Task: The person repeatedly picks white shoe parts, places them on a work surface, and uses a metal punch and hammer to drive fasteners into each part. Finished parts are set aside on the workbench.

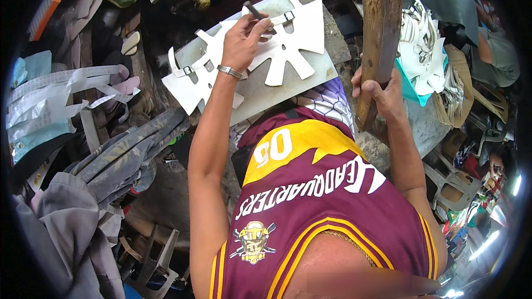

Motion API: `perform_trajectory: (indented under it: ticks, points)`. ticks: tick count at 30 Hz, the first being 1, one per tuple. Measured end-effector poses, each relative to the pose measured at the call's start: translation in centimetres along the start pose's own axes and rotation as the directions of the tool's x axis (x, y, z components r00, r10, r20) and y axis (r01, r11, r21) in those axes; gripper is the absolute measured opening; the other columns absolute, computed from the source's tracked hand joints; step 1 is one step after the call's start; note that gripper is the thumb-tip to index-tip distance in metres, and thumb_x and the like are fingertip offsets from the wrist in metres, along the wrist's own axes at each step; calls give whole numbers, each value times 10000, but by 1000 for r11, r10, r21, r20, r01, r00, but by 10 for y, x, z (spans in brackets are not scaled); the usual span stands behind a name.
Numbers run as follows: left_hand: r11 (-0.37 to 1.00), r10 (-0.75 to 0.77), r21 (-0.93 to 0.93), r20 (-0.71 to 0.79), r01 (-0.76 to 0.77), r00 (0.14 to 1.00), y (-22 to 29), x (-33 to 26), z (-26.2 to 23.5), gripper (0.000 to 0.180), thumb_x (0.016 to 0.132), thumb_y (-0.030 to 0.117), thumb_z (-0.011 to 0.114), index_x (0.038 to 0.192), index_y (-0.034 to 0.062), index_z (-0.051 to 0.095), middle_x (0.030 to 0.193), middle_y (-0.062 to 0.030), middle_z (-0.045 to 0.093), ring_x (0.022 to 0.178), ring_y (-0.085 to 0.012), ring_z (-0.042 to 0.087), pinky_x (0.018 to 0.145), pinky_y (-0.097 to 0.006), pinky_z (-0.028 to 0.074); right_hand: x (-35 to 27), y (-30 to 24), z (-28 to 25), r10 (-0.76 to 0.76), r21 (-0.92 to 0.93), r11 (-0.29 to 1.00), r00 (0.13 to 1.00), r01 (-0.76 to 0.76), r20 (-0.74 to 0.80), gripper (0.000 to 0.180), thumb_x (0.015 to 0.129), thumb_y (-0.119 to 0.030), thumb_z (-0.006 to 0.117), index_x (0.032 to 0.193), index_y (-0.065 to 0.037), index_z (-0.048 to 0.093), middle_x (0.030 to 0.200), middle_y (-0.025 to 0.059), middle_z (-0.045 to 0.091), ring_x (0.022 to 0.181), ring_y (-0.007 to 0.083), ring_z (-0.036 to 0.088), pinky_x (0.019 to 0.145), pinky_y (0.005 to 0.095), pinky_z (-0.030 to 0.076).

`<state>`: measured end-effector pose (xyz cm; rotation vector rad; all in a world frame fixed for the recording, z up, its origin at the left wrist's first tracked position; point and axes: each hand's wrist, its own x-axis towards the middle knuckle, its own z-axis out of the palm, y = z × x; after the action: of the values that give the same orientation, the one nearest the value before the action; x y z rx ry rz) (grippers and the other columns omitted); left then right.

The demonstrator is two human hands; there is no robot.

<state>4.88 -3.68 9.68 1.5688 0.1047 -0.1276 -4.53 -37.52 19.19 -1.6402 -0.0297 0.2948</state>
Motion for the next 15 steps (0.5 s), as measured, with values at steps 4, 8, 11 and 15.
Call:
perform_trajectory:
  ticks: [4,8,11,15]
  points:
    - [981,-70,-181,-34,63,997,0,-2,-18,370,1069,300,749,1292,7,708,1091,-123,805,982,-174,786,797,-311,652,0,12,2,45,-62,997,999,-44,3,615,911,-352,919,1264,15,573,987,100,736,769,160,722,736,311,614]
    - [974,-85,-213,-41,75,996,0,-1,-25,401,1071,315,744,1296,-14,697,1097,-132,802,985,-191,789,793,-320,665,6,15,12,32,-21,999,999,-31,34,628,952,-437,870,1285,7,576,1012,91,734,757,159,711,733,310,602]
    - [979,-75,-194,-51,64,996,2,1,-25,386,1078,301,736,1295,-15,702,1105,-128,798,1000,-198,787,802,-328,670,10,6,15,21,118,993,998,-28,56,625,979,-474,827,1310,-5,580,1026,83,742,767,158,707,740,297,587]
    - [992,-32,-119,17,33,999,-2,0,-15,351,1077,274,737,1296,0,720,1113,-110,796,1015,-192,784,841,-334,663,11,-5,14,25,82,996,998,-29,49,570,991,-463,812,1293,-35,587,1045,80,749,799,139,707,751,287,580]
